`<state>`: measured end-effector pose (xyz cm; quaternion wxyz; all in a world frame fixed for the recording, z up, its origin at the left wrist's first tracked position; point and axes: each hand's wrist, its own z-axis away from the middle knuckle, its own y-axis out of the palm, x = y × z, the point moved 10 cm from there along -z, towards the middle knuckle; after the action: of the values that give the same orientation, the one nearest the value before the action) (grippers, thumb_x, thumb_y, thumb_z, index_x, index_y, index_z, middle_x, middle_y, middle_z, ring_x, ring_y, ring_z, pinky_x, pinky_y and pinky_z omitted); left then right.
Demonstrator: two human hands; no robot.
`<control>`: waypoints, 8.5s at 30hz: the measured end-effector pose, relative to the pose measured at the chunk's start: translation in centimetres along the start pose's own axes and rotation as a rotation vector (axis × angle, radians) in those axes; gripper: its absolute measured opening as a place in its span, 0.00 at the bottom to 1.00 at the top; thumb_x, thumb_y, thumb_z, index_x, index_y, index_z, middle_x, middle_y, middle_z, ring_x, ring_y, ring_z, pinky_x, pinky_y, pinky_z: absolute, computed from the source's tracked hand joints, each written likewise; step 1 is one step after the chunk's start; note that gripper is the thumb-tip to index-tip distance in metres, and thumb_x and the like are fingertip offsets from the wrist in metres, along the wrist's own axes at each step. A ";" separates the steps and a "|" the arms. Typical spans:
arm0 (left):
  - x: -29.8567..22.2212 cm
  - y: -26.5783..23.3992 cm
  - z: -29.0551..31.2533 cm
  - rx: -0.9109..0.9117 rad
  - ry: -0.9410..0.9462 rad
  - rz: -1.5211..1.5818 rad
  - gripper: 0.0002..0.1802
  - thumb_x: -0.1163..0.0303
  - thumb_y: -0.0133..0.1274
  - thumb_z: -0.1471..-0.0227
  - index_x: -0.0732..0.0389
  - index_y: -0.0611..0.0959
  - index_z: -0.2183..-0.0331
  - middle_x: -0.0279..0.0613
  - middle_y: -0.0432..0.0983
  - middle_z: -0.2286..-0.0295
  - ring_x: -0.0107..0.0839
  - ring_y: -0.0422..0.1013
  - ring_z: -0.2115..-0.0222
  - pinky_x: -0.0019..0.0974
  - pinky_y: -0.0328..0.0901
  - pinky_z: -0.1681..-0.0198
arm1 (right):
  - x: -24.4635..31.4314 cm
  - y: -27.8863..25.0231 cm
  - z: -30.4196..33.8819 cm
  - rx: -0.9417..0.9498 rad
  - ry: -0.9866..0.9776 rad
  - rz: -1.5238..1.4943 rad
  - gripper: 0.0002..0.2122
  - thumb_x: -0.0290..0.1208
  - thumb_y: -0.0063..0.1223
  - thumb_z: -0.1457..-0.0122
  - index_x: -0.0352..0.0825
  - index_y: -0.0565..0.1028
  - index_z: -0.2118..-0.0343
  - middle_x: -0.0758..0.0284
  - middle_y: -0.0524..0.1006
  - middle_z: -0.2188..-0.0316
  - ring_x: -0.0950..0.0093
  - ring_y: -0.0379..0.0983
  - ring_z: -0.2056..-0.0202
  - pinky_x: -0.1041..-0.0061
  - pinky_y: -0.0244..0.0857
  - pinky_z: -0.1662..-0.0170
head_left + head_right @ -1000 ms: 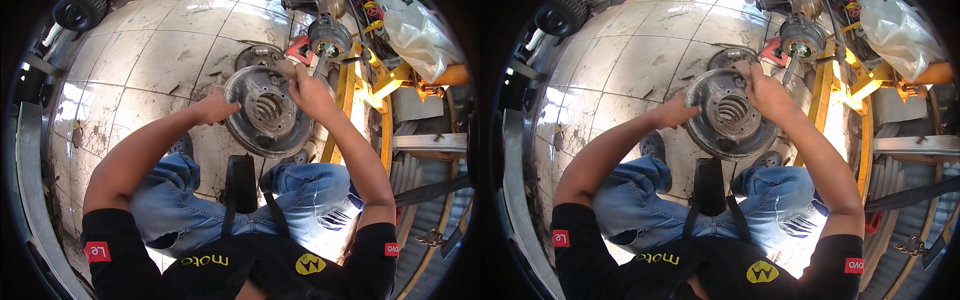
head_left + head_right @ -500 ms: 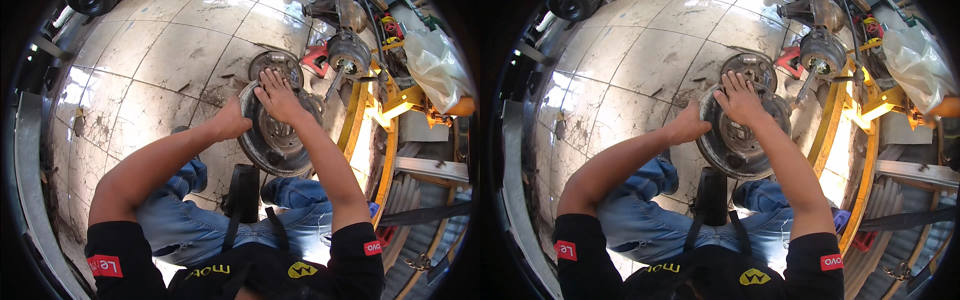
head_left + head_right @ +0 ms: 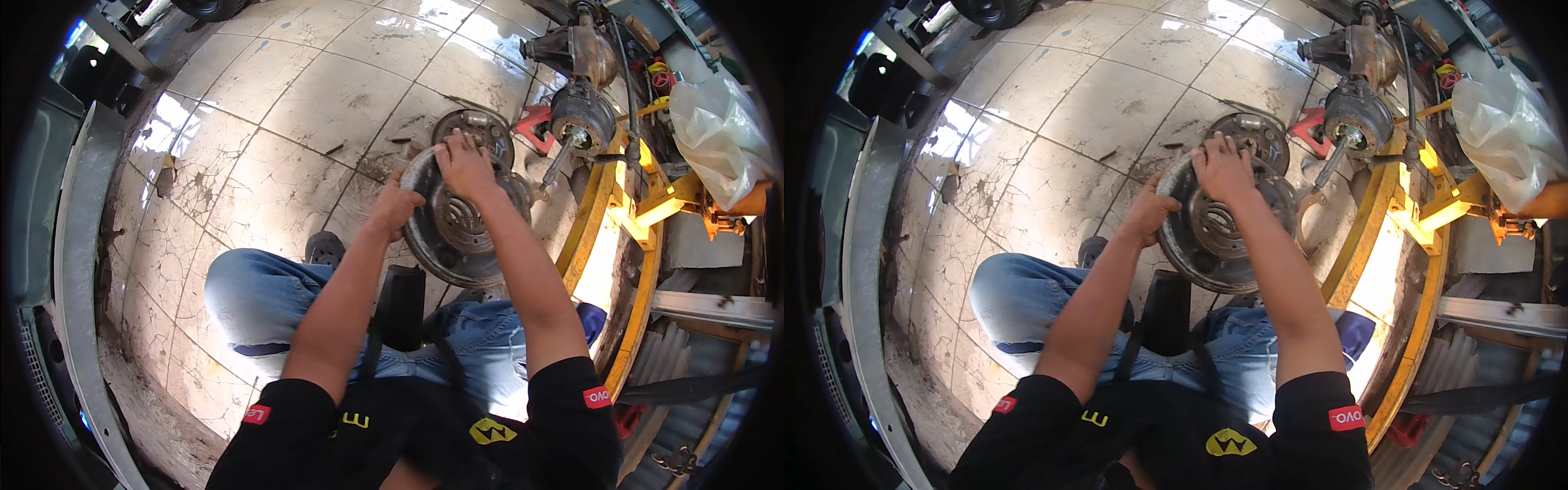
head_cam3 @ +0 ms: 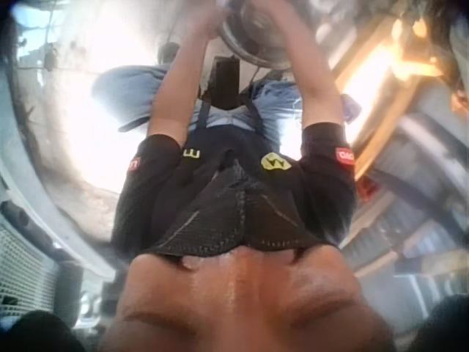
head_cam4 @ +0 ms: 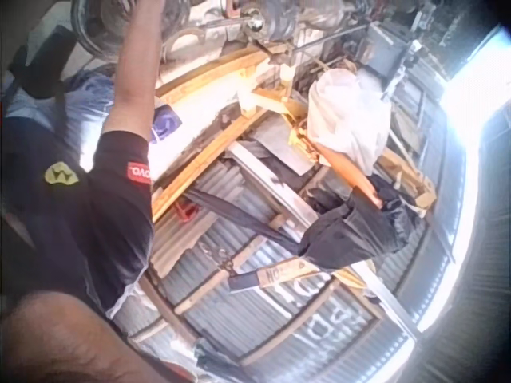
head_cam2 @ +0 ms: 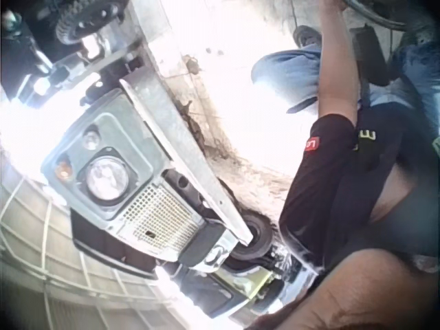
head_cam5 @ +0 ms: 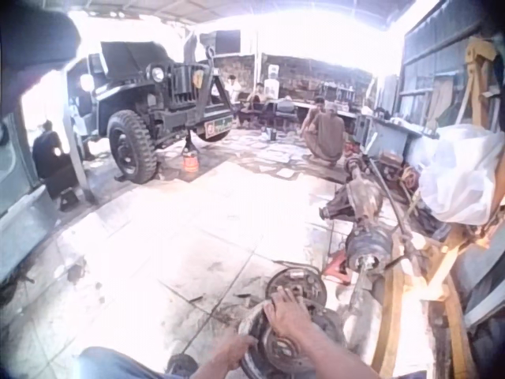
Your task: The person sits on the floor and scrubs the surface of a brake drum with a small abrasive pad. They rotate the drum to clean different areas and occasionally lift it to inspect the surface.
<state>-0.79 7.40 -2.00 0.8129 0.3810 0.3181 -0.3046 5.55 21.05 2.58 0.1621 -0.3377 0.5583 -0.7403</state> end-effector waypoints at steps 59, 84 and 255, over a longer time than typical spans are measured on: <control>-0.6 0.0 0.1 -0.015 0.097 -0.090 0.39 0.84 0.45 0.64 0.67 0.65 0.44 0.49 0.75 0.67 0.33 0.72 0.73 0.34 0.67 0.70 | 0.0 2.4 3.8 -0.125 -0.067 0.042 0.34 0.54 0.27 0.34 0.29 0.53 0.36 0.51 0.51 0.35 0.55 0.42 0.33 0.54 0.36 0.33; -0.2 0.9 0.1 0.085 0.097 -0.082 0.37 0.82 0.44 0.63 0.69 0.63 0.45 0.50 0.73 0.63 0.36 0.73 0.67 0.34 0.69 0.65 | -0.1 0.8 1.5 -0.201 -0.047 -0.067 0.29 0.52 0.29 0.34 0.32 0.61 0.39 0.51 0.56 0.37 0.51 0.47 0.35 0.53 0.41 0.35; 0.9 1.5 -1.2 0.072 0.126 -0.058 0.39 0.85 0.46 0.64 0.68 0.65 0.44 0.48 0.76 0.63 0.37 0.75 0.68 0.36 0.70 0.68 | -1.8 0.4 0.7 -0.056 0.161 0.196 0.25 0.45 0.27 0.32 0.36 0.59 0.38 0.52 0.56 0.37 0.55 0.50 0.35 0.58 0.42 0.33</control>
<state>0.56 8.98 -2.66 0.7680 0.4188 0.3683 -0.3148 7.25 21.54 1.72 0.1788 -0.2256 0.6201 -0.7298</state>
